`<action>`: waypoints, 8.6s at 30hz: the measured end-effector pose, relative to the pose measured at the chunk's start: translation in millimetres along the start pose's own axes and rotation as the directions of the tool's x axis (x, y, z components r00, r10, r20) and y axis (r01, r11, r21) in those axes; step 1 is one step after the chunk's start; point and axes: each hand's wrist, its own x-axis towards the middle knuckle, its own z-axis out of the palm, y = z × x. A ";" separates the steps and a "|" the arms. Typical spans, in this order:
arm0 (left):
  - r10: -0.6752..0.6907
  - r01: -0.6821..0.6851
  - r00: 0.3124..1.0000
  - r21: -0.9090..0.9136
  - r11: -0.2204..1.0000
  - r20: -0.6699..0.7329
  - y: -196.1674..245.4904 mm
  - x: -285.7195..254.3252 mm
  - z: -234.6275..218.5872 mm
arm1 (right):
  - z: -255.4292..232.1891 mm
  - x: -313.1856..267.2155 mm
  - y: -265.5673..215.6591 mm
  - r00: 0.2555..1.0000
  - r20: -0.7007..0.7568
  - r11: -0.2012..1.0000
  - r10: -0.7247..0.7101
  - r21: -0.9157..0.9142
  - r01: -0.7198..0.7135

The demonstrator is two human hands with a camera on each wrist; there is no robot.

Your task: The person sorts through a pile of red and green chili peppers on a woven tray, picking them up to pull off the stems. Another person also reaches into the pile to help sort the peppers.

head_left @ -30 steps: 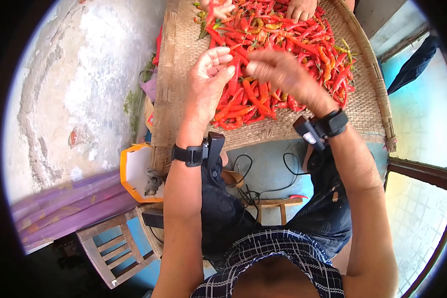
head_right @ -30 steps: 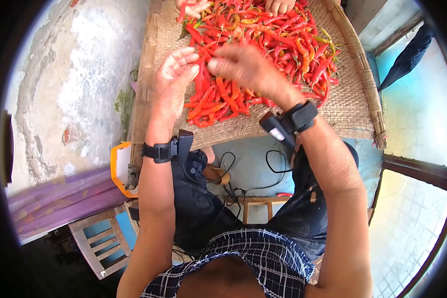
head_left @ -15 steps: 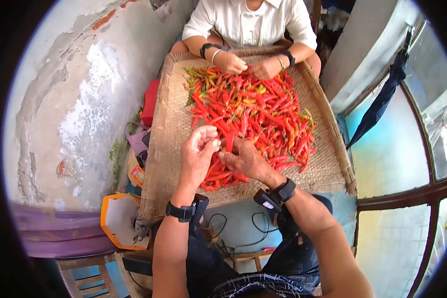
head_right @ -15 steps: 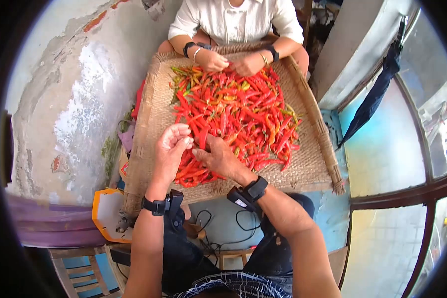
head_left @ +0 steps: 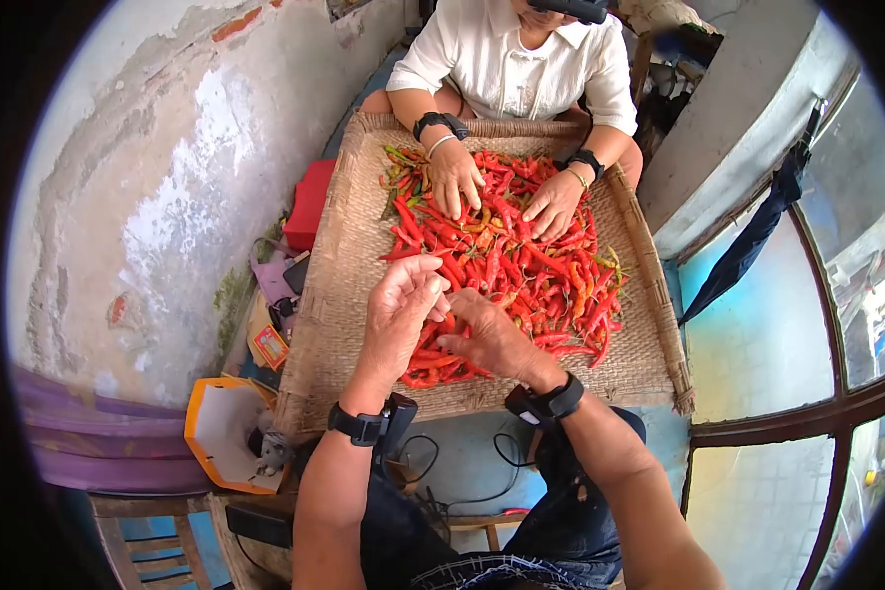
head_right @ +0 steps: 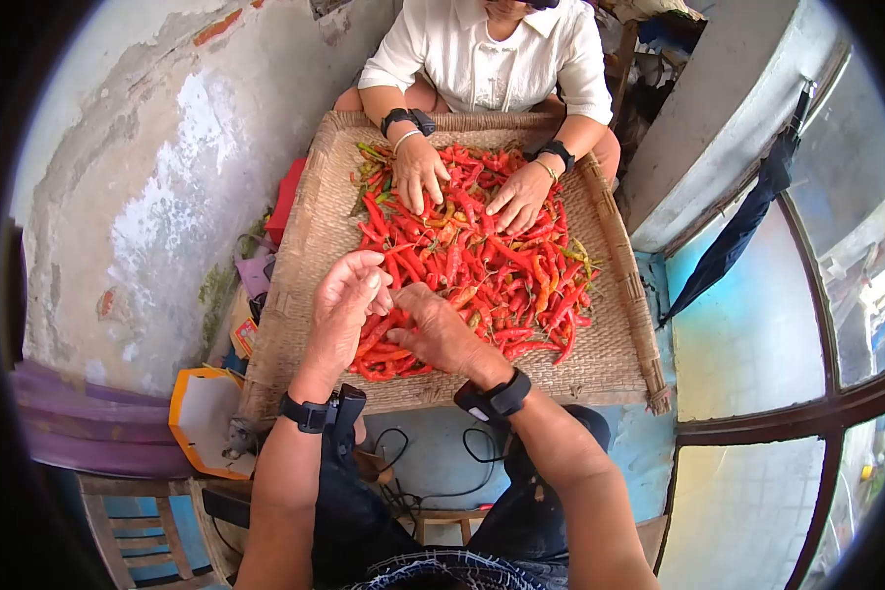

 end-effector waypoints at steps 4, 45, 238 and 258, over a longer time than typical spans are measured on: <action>-0.054 0.060 0.995 -0.067 0.996 0.085 1.0 -2.2 0.0 | 20.1 -0.9 4.8 0.999 -0.051 0.988 0.011 0.156 -0.002; -0.280 -0.350 0.889 0.932 0.097 0.363 -51.9 -28.7 16.4 | -28.3 -0.6 -3.4 0.916 0.031 0.916 0.400 0.035 -0.401; -0.160 0.152 0.987 0.302 0.941 0.002 -5.4 11.3 -36.6 | -39.2 24.1 33.0 0.683 -0.295 0.491 0.669 0.864 -0.108; -0.149 -0.109 0.984 0.989 -0.096 0.094 -41.3 9.0 -47.4 | -41.4 15.5 32.6 0.854 -0.252 0.844 0.455 0.429 -0.323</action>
